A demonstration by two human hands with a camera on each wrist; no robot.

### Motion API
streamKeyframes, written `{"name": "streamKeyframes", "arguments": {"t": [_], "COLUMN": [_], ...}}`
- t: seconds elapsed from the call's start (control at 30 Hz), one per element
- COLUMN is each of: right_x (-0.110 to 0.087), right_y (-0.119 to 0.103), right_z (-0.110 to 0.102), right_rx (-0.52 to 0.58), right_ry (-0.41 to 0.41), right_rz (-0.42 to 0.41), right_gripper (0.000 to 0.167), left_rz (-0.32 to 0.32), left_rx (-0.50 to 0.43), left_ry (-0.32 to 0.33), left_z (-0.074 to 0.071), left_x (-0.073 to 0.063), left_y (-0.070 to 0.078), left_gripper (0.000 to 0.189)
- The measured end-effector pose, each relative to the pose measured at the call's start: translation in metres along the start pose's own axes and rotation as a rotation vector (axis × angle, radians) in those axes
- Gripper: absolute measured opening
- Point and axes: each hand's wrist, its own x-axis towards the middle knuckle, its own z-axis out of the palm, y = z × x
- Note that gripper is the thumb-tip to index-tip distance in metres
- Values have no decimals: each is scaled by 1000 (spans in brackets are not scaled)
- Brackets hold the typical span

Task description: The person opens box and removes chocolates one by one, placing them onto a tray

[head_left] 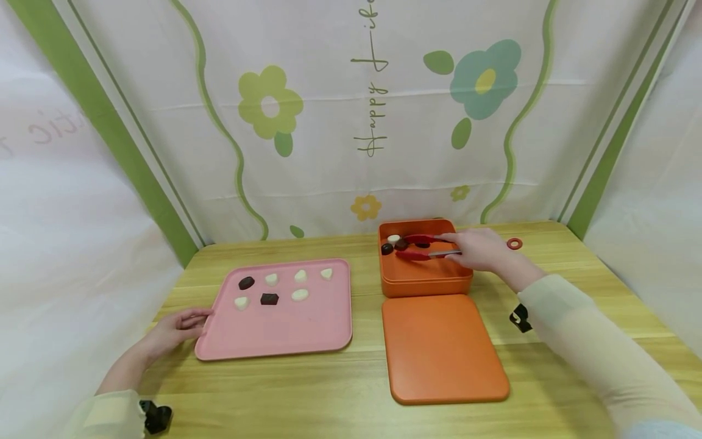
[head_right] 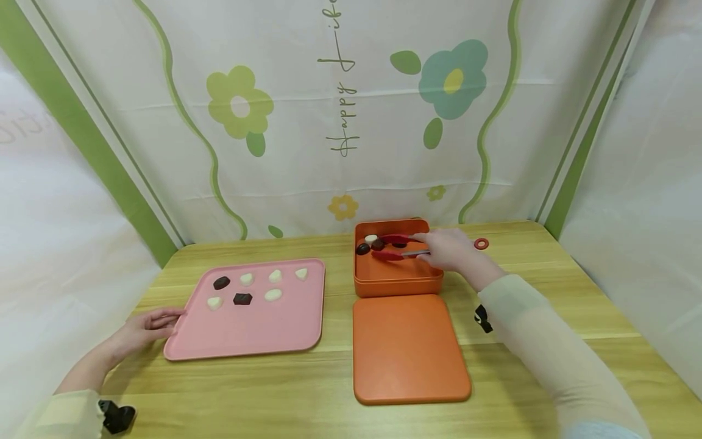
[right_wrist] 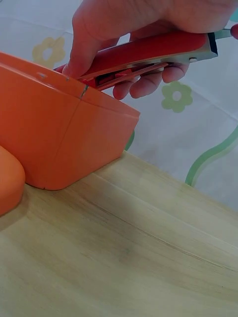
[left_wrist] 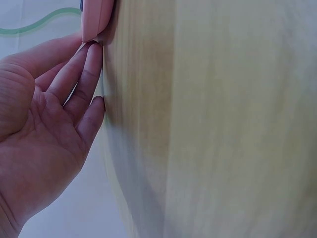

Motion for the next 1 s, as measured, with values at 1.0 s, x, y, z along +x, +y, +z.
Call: {"name": "streamKeyframes", "arguments": {"t": [1.0], "right_x": [-2], "right_y": [6], "right_z": [8], "right_rx": [55], "right_ry": [41], "right_rz": [23], "right_gripper": [46], "left_rz": [0], "left_rx": [-29], "left_ry": [-4], "left_z": [1], "left_x": [-1], "left_y": [2], "left_gripper": [55]}}
